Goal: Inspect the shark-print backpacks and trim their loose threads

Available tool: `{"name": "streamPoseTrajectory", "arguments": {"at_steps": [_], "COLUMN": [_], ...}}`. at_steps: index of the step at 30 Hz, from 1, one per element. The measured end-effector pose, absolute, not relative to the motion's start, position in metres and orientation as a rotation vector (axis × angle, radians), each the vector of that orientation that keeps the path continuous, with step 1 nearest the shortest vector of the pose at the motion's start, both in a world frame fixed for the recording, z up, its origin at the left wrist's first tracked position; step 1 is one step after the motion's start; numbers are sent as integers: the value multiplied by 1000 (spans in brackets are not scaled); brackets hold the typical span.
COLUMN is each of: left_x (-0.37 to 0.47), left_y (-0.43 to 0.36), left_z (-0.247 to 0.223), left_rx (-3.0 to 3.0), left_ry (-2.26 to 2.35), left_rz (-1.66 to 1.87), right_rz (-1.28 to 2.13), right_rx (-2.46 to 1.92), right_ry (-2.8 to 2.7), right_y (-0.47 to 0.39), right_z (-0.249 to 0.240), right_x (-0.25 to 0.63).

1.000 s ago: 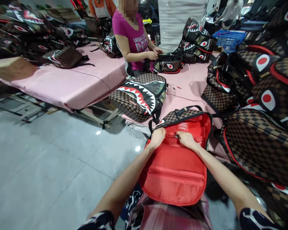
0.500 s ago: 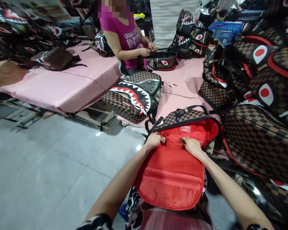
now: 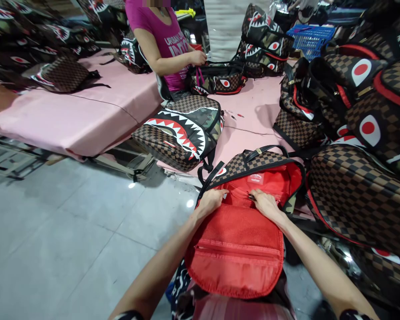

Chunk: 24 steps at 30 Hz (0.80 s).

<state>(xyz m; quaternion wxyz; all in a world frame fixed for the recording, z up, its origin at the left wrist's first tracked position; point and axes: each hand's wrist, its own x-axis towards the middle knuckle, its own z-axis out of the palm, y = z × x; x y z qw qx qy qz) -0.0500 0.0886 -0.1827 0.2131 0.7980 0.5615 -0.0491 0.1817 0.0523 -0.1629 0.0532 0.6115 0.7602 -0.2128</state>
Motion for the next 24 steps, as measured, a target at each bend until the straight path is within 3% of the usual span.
{"name": "streamPoseTrajectory", "arguments": {"at_steps": [10,12,15,17,21,24], "left_x": [-43,-40,-42,-54,-98,-110], "left_y": [98,98,100,103,99,73], "left_z": [-187,-185,-174,-160,-137,-150], "left_rx": [2185,2153,2100,2074,1610,1142], "left_ry": [1429,1433,1407,1359,1348,1445], "left_rz": [-216,-191,-102,-19,605,942], "right_rz": [-701,-887,-1469,-1722,-1663,-1869], "right_rx": [1999,2029,2233,2557,3524,3689], "right_ry": [2610,2685,2737,2640,1703,953], "right_y": [142,134,84,34,-58,-90], "right_z": [-94,-81,-78,-93,-166,-227], "right_x": [237,245,259,272,287,269]}}
